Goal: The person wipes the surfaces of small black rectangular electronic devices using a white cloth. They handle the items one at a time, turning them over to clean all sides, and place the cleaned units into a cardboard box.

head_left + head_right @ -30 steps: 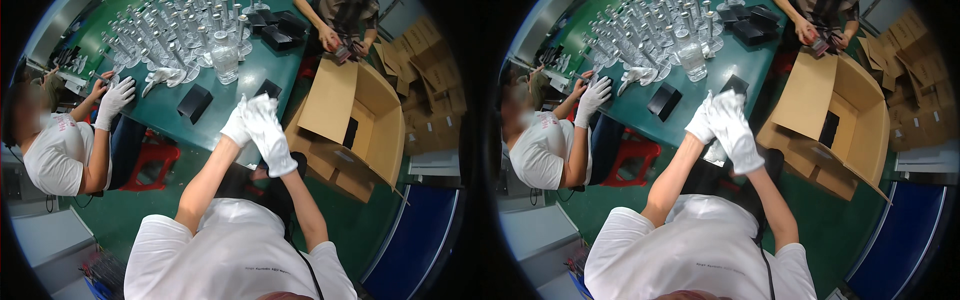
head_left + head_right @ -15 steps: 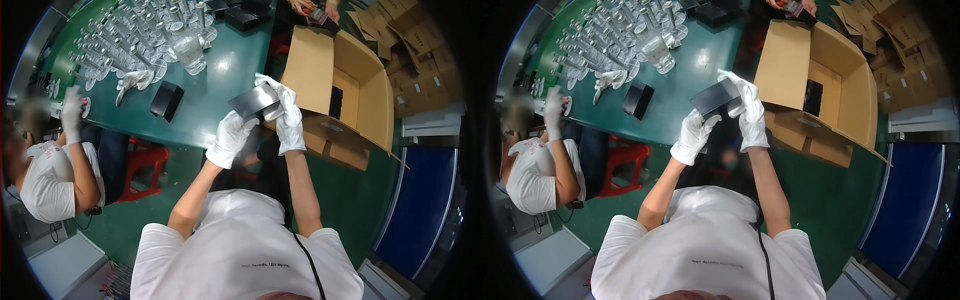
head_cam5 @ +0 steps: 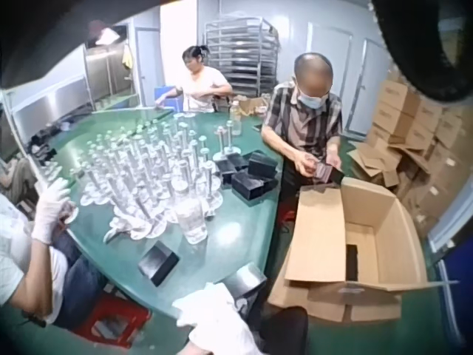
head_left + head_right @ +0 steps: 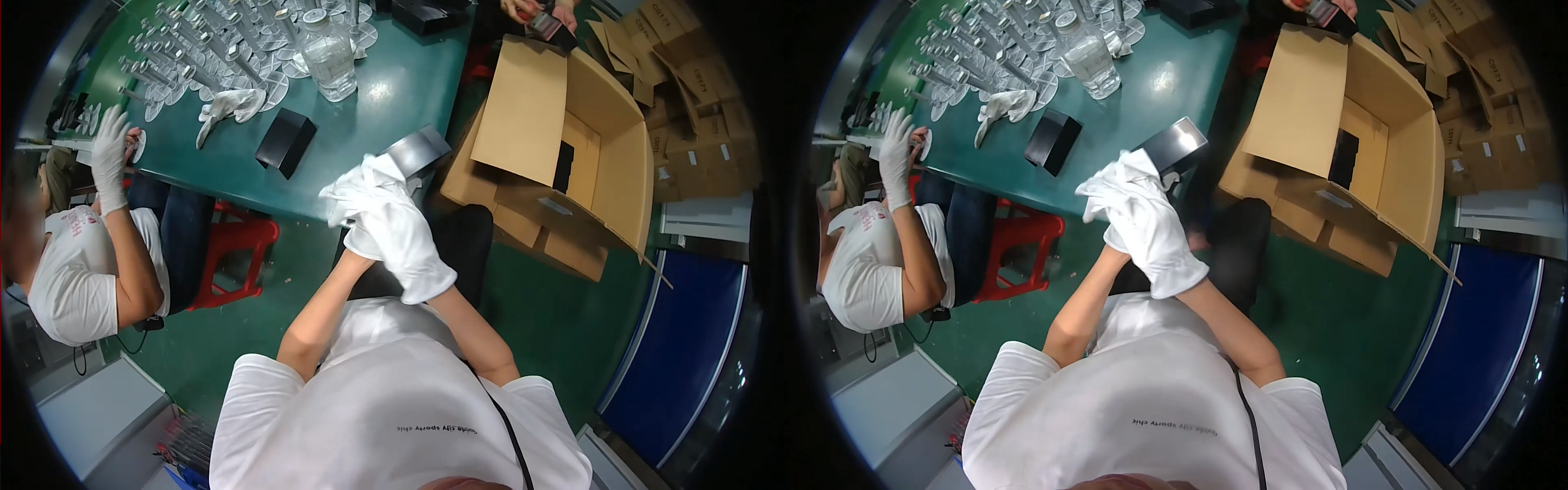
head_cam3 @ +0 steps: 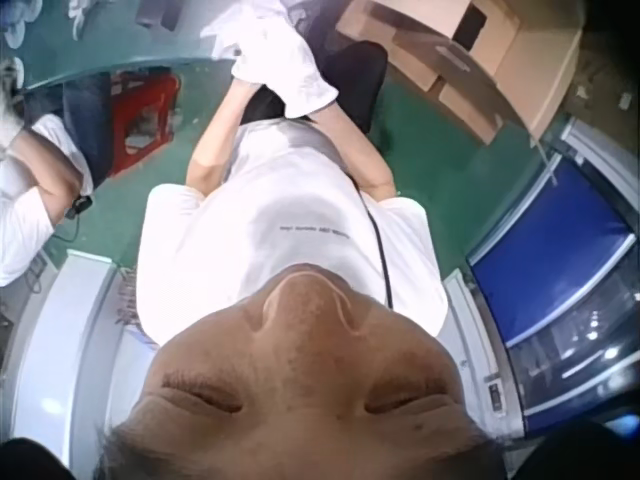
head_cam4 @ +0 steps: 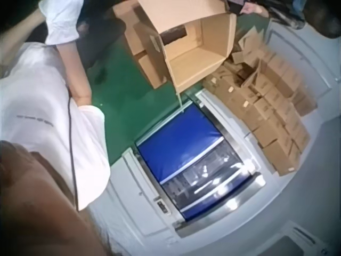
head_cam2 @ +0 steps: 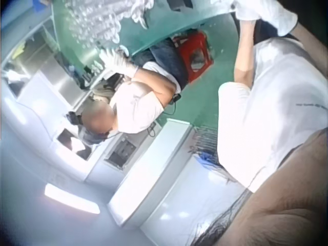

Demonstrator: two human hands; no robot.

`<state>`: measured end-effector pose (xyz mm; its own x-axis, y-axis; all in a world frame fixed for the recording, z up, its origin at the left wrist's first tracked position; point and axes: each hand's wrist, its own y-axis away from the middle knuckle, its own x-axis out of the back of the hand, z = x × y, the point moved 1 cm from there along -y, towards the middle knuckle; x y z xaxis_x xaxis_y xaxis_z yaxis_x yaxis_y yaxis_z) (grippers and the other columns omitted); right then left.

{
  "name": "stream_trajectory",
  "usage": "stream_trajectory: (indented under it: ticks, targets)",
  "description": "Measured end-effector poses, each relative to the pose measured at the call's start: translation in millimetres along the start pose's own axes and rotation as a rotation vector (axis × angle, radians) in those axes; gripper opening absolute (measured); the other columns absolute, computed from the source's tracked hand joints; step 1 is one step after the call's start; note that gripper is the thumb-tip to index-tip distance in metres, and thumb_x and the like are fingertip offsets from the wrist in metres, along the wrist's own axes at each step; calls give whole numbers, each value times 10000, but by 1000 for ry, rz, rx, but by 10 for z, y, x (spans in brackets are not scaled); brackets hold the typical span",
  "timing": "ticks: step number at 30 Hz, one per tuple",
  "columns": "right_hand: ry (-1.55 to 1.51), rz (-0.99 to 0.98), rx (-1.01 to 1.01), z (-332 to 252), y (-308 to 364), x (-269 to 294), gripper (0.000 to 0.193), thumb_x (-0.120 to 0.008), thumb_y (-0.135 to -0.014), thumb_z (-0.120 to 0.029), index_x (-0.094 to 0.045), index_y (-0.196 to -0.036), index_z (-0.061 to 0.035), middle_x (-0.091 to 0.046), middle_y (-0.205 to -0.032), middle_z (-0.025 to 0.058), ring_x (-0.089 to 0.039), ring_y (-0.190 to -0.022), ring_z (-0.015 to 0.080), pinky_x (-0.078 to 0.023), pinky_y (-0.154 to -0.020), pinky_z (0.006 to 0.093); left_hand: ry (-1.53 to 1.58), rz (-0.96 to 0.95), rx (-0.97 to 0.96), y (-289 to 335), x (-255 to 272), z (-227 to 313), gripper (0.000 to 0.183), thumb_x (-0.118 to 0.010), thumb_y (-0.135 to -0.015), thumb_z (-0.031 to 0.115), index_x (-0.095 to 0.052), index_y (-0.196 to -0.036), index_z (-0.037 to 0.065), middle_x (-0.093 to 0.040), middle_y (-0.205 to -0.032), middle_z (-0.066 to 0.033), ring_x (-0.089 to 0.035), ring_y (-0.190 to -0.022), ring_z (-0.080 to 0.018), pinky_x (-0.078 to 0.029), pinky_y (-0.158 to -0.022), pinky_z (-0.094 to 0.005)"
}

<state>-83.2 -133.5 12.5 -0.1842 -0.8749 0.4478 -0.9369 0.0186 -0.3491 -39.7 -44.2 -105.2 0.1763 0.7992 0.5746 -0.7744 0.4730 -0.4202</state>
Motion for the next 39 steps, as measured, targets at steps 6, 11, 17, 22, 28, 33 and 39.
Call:
stream_trajectory:
  ticks: [6,11,17,22,28,33,39]
  targets:
    - [325,158,-81,264,-58,981,323,-554,-860,23,-617,-1177,19,-723,-879,218,-726,-657,281,-588,-602,354,940,-124,628,-518,373,292,633,-522,-981,536,-537,-1364,32,-580,-1335,-144,-572,-1217,-221,-442,-1041,-345]
    - [371,250,-115,316,-425,761,345,-450,-987,-83,-601,-1290,-18,-609,-1325,183,-550,-1260,321,-396,-1097,376,2737,-62,825,-562,374,289,698,-317,-1057,534,-334,-1512,5,-382,-1559,-90,-344,-1441,-241,-227,-1212,-414]
    - [429,208,154,91,-367,-24,377,-658,-868,-97,-647,-1238,-26,-642,-1309,125,-542,-1282,302,-354,-1132,486,2067,10,790,-578,526,361,582,-450,-1048,464,-506,-1393,-1,-603,-1352,-141,-538,-1287,-282,-338,-1171,-441]
    - [-29,125,-2,-44,11,11,335,-608,-930,-47,-637,-1262,-64,-626,-1352,118,-559,-1297,270,-359,-1158,434,1788,-75,767,-683,916,85,539,-523,-1024,448,-572,-1311,-6,-640,-1298,-130,-619,-1177,-287,-457,-1070,-413]
    - [-195,148,-95,-53,-16,326,322,-471,-1012,-104,-664,-1270,-102,-619,-1356,130,-551,-1305,272,-346,-1181,387,871,438,880,-663,1671,-711,490,-622,-997,279,-556,-1329,-75,-626,-1251,-134,-555,-1270,-219,-422,-1097,-312]
    - [-350,200,-369,70,242,501,349,-445,-1024,-91,-632,-1320,-86,-640,-1334,113,-585,-1216,180,-410,-1082,305,399,289,721,-166,1835,-430,442,-553,-1036,321,-611,-1289,-37,-649,-1249,-102,-626,-1078,-170,-496,-949,-301]
    - [-504,337,-602,593,730,472,391,-500,-1035,-225,-579,-1378,-54,-659,-1309,31,-429,-602,8,-348,-526,188,609,106,709,-767,1070,325,386,-581,-1035,288,-629,-1271,-15,-655,-1107,-53,-607,-956,-105,-496,-861,-255]
